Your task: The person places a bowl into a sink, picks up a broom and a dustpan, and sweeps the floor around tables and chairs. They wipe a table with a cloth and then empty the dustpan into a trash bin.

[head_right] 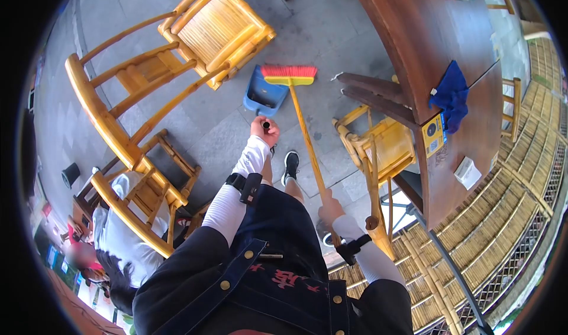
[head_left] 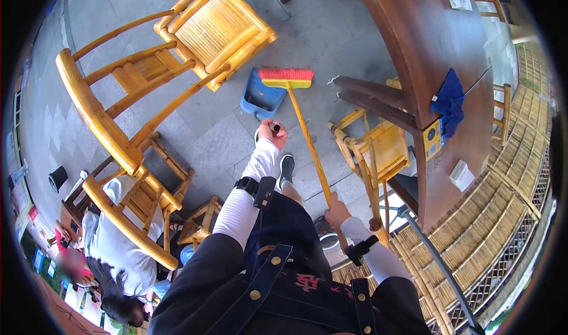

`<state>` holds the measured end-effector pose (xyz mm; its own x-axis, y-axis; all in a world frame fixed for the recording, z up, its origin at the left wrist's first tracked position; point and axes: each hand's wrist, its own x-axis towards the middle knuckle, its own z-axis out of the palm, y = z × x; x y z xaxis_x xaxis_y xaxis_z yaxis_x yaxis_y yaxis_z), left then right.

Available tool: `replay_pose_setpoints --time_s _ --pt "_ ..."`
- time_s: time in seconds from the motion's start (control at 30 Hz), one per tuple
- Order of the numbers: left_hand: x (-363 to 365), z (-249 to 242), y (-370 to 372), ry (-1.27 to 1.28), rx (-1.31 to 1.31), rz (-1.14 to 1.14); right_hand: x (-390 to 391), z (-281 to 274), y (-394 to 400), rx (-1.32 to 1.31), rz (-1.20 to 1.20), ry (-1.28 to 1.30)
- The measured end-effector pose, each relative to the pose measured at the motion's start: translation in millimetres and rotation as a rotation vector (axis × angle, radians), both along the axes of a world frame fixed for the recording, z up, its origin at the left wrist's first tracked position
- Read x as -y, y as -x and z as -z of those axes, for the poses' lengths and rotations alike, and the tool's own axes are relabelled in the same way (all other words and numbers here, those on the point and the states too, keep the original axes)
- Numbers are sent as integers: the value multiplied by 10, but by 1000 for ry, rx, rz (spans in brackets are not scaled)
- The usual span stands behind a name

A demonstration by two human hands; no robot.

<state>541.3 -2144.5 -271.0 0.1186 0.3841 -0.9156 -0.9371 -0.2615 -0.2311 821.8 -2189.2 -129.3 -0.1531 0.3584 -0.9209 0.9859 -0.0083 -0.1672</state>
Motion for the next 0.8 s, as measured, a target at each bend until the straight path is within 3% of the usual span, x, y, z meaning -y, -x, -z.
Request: replay_pose_setpoints --time_s 0.2,0.4,0.47,0.63,0.8 --pt "140 -47 85 -20 0 -49 58 -834 -288 -80 121 13" --pt "452 -97 134 -40 -4 -149 -278 -51 199 -78 51 -174" --pt "468 -104 206 -40 30 -149 -283 205 394 5 18 -112" --pt "358 -78 456 -95 34 131 140 -174 -13 73 -110 36" --pt "462 -125 503 -41 141 309 501 -793 -595 -99 111 70"
